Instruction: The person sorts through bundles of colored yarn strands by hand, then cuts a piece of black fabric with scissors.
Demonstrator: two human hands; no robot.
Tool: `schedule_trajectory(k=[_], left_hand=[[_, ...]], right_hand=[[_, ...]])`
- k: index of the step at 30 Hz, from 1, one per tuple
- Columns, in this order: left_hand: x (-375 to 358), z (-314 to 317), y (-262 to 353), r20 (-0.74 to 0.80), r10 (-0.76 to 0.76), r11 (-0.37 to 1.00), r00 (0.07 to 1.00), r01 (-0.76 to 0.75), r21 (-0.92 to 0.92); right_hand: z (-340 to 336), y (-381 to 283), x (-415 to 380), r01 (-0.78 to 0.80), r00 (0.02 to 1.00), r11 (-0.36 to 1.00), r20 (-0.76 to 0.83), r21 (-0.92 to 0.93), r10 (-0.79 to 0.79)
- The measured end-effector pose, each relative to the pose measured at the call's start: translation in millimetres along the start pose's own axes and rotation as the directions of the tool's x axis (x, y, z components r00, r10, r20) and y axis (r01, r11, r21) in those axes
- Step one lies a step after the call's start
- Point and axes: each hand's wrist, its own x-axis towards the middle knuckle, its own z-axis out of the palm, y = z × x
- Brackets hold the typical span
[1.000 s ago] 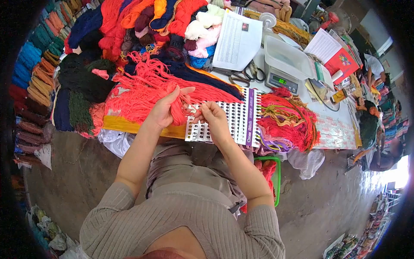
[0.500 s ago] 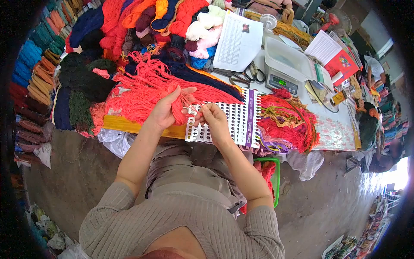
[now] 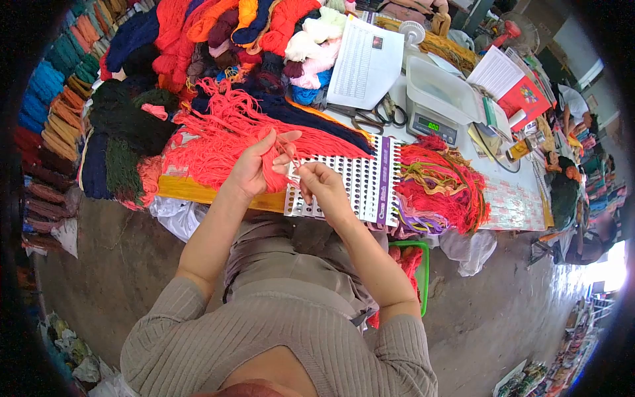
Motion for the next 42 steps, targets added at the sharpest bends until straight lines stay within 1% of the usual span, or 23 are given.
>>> schedule_trajectory(k=[2, 4, 6, 8, 9, 10, 11, 12, 13, 15, 16, 17, 19, 20, 21, 22, 23, 24, 25, 27, 29, 32, 42], left_hand=[[-0.4, -0.7, 2.5, -0.051, -0.014, 1.0, 0.999, 0.014, -0.013], [-3.7, -14.7, 8.4, -0.045, -0.075, 0.927, 0.996, 0.086, 0.366], [-12.5, -37.5, 26.1, -0.042, -0.137, 0.952, 0.99, 0.143, 0.27], [-27.3, -70.2, 56.1, -0.126, -0.059, 0.995, 0.99, 0.069, 0.075], [-37.7, -87.9, 75.5, -0.216, -0.003, 1.0, 0.976, 0.005, 0.008], [-49.0, -117.1, 97.0, -0.256, 0.073, 0.996, 0.964, -0.081, -0.021], [-62.3, -151.0, 120.0, -0.298, 0.146, 0.985, 0.943, -0.167, -0.047], [-78.9, -181.9, 145.4, -0.381, 0.219, 0.964, 0.898, -0.26, -0.06], [-98.7, -205.0, 167.9, -0.291, 0.272, 0.93, 0.918, -0.328, -0.166], [-144.2, -286.7, 230.3, -0.18, 0.468, 0.839, 0.865, -0.499, -0.218], [-158.3, -271.6, 238.3, -0.389, 0.645, 0.621, 0.658, -0.747, -0.235], [-169.4, -253.6, 238.1, -0.301, 0.775, 0.5, 0.556, -0.83, -0.247], [-154.8, -132.8, 199.5, -0.033, 0.819, 0.551, 0.572, -0.802, -0.228], [-136.2, -97.5, 181.2, 0.11, 0.784, 0.619, 0.611, -0.756, -0.213], [-116.2, -80.8, 167.3, 0.101, 0.739, 0.674, 0.666, -0.729, -0.122], [-90.2, -58.0, 142.6, 0.097, 0.696, 0.718, 0.711, -0.694, -0.058], [-62.3, -65.6, 125.0, 0.04, 0.585, 0.811, 0.81, -0.585, -0.016], [-39.3, -54.2, 98.9, -0.087, 0.446, 0.895, 0.891, -0.443, 0.053], [-19.3, -50.5, 72.1, -0.162, 0.305, 0.946, 0.938, -0.278, 0.169], [12.7, -53.5, 24.9, -0.208, 0.015, 0.961, 0.978, 0.043, 0.274], [29.2, -61.3, -8.8, -0.254, -0.234, 0.931, 0.939, 0.291, 0.221], [42.7, -58.9, -32.8, -0.341, -0.325, 0.847, 0.882, 0.432, 0.31], [97.9, -79.0, -59.4, -0.387, -0.061, 0.756, 0.92, 0.296, 0.584]], right_hand=[[-0.8, 3.7, -0.1, 0.073, 0.997, 0.99, 0.01, -0.118, -0.072], [-6.3, -0.5, -2.4, 0.182, 0.977, 0.889, -0.026, -0.42, -0.212], [-28.4, -21.0, -2.8, 0.281, 0.877, 0.729, -0.142, -0.624, -0.46], [-64.5, -58.9, -15.7, 0.273, 0.838, 0.886, -0.36, -0.375, -0.41], [-91.2, -65.1, -22.2, 0.508, 0.795, 0.852, -0.448, 0.123, -0.409], [-123.2, -78.9, -35.1, 0.568, 0.799, 0.782, -0.398, 0.258, -0.45], [-152.9, -92.1, -47.5, 0.575, 0.796, 0.692, -0.493, 0.436, -0.351], [-195.9, -94.9, -59.4, 0.658, 0.738, 0.604, -0.544, 0.449, -0.399], [-239.2, -102.4, -77.6, 0.64, 0.766, 0.675, -0.371, 0.366, -0.525], [-338.7, -128.5, -120.6, 0.737, 0.631, 0.644, -0.551, 0.207, -0.545], [-371.7, -149.8, -150.5, 0.696, 0.404, 0.715, -0.785, -0.07, -0.47], [-381.1, -166.5, -170.5, 0.792, 0.23, 0.598, -0.845, -0.126, -0.482], [-266.8, -202.2, -145.0, 0.66, 0.04, 0.625, -0.81, -0.418, -0.585], [-248.4, -195.2, -130.5, 0.55, 0.229, 0.714, -0.744, -0.434, -0.628], [-263.4, -172.4, -116.3, 0.348, 0.409, 0.771, -0.653, -0.533, -0.637], [-235.8, -145.7, -77.3, 0.36, 0.479, 0.661, -0.478, -0.658, -0.736], [-186.3, -129.5, -60.0, 0.13, 0.677, 0.696, -0.45, -0.706, -0.583], [-154.6, -107.6, -33.6, 0.089, 0.79, 0.773, -0.428, -0.628, -0.438], [-147.7, -74.4, -9.2, 0.145, 0.853, 0.714, -0.279, -0.685, -0.441], [-115.1, -29.9, 22.8, 0.107, 0.973, 0.799, -0.104, -0.592, -0.207], [-102.2, 8.1, 47.7, 0.001, 0.994, 0.803, -0.085, -0.596, -0.065], [-99.9, 34.4, 67.7, -0.111, 0.991, 0.855, -0.119, -0.506, 0.058], [-96.7, 44.3, 80.4, -0.227, 0.954, 0.778, -0.295, -0.586, 0.056]])
